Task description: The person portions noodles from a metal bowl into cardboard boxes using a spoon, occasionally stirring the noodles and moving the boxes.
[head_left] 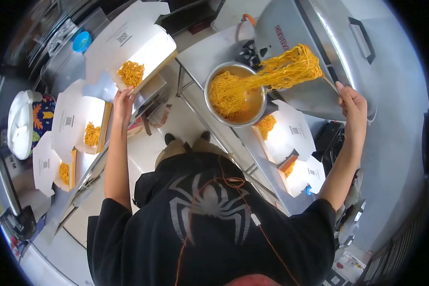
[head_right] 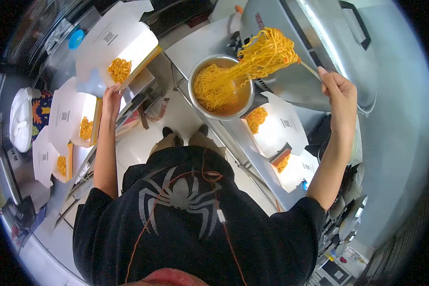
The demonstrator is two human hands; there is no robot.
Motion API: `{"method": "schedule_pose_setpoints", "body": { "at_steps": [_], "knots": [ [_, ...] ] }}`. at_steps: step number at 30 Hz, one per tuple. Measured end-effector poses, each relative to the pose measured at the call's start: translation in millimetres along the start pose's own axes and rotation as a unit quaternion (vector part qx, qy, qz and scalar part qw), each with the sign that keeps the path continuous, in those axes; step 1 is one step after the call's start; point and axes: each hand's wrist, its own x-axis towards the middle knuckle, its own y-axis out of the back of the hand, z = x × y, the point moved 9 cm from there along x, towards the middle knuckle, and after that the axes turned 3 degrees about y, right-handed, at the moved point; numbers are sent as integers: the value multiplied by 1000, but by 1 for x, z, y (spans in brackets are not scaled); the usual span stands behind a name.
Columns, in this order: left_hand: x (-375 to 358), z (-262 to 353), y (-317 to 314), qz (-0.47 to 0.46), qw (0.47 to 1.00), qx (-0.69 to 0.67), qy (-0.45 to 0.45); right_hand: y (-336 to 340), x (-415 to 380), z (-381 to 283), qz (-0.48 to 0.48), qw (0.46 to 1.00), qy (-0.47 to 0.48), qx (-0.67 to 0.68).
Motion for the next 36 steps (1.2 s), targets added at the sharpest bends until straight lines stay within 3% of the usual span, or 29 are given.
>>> {"method": "schedule_pose_setpoints", "body": {
  "at_steps": [7,10,20,29,36],
  "knots": [
    [-28,9,-59,-121,991,-27,40,21,4,-27,22,1000,5,-18],
    [-31,-6,-66,-127,988,-32,83,31,10,-33,19,1000,16,-16],
    [-39,-19,-71,-119,990,10,79,65,25,-66,9,999,24,-29],
    [-39,-20,-78,-139,988,29,64,98,34,-112,42,995,88,-28],
    [-43,-19,-91,-134,988,32,69,145,53,-124,63,987,102,-110]
  ]
}}
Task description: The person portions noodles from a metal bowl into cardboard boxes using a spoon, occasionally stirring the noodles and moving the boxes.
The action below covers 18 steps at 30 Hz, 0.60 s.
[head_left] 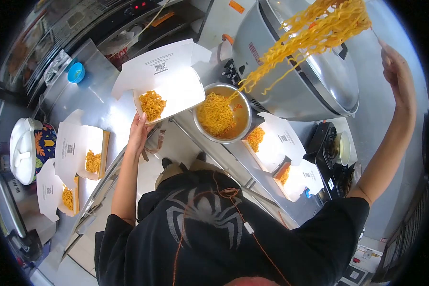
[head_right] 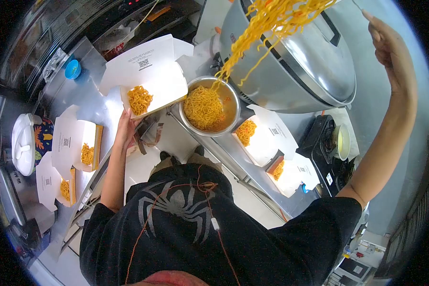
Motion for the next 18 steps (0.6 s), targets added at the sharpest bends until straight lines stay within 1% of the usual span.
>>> {"method": "schedule_pose_setpoints", "body": {
  "at_steps": [2,4,6,12,18],
  "knots": [
    [0,1,-2,6,1000,8,1,10,5,-1,0,1000,15,-12],
    [0,0,-4,6,1000,14,0,14,1,-16,29,998,56,-30],
    [2,-3,-5,1,1000,16,0,20,5,-17,43,997,44,-41],
    [12,-11,-4,-4,999,51,3,18,7,-54,20,998,50,43],
    [14,-10,-25,-29,998,54,2,11,5,-92,-10,991,48,121]
  ]
}}
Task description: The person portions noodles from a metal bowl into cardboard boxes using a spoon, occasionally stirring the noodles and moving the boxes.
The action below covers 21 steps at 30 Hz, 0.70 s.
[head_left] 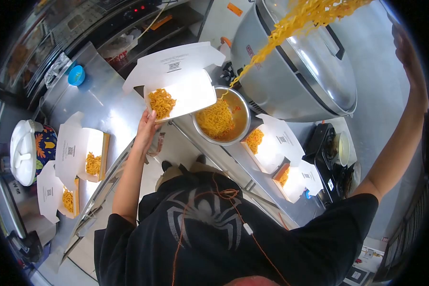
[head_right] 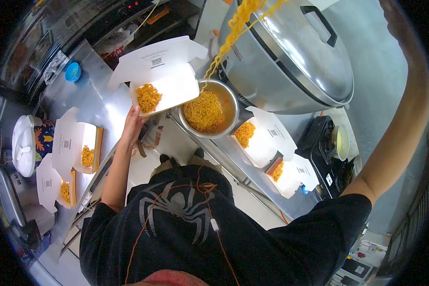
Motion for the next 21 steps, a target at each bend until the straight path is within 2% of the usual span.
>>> {"method": "schedule_pose_setpoints", "body": {
  "at_steps": [2,5,8,10,13,15,17,18,19,20,21],
  "knots": [
    [1,-4,-5,-16,1000,-24,8,-5,1,-10,-14,1000,1,19],
    [2,-6,-13,-33,999,-27,12,-13,10,-28,-72,996,53,13],
    [1,-8,-25,-43,999,-4,18,-16,5,-42,5,998,65,-6],
    [-3,-4,-36,-50,999,0,19,-34,4,-53,-79,995,47,29],
    [-8,4,-50,-61,998,-6,17,-55,9,-59,-148,986,71,41],
    [-11,12,-55,-64,998,-8,15,-62,18,-48,-80,991,103,-27],
    [-14,22,-61,-64,998,-15,5,-37,43,13,-42,974,130,-181],
    [-15,29,-62,-63,998,-21,-3,-71,39,14,-108,974,105,-170],
    [-20,36,-59,-56,998,-34,-15,-130,8,-7,-106,956,148,-228],
    [-23,41,-58,-46,998,-38,-23,-162,7,5,-143,961,174,-163],
    [-26,47,-58,-37,998,-41,-30,-199,-1,4,-225,947,152,-171]
  ]
}}
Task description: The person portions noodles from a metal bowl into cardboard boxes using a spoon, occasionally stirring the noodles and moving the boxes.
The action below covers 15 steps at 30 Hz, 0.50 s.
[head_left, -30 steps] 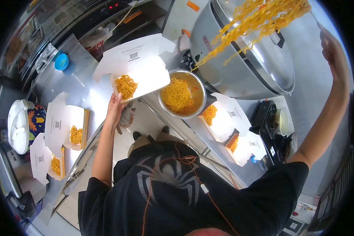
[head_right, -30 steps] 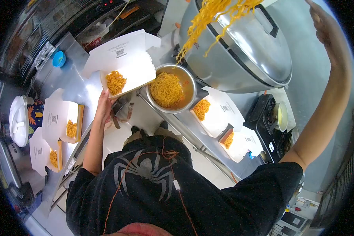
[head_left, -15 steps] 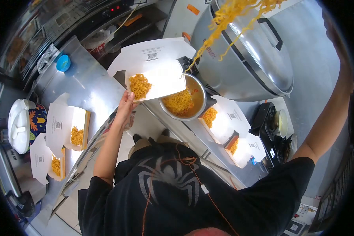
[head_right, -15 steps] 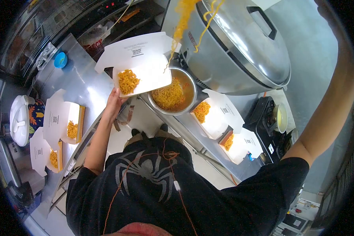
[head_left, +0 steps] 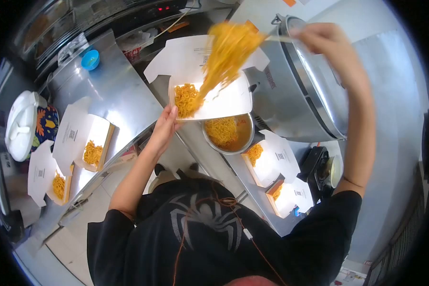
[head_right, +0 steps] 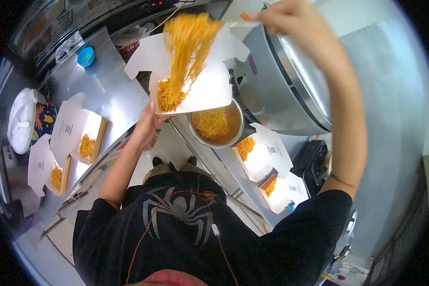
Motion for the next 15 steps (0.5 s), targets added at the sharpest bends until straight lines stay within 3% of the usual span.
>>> {"method": "schedule_pose_setpoints", "body": {
  "at_steps": [2,3,6,10,15],
  "knots": [
    [-5,4,3,11,1000,-4,-10,-54,12,-27,-18,990,22,-139],
    [-6,5,6,11,1000,-5,-14,-74,12,-51,29,978,70,-194],
    [-16,12,15,24,999,-21,-27,-150,20,-107,0,921,205,-331],
    [-26,11,32,68,997,-29,-19,-189,21,-167,-53,883,317,-341],
    [-27,3,52,43,997,-61,-22,-197,28,-212,-75,848,349,-392]
  ]
}}
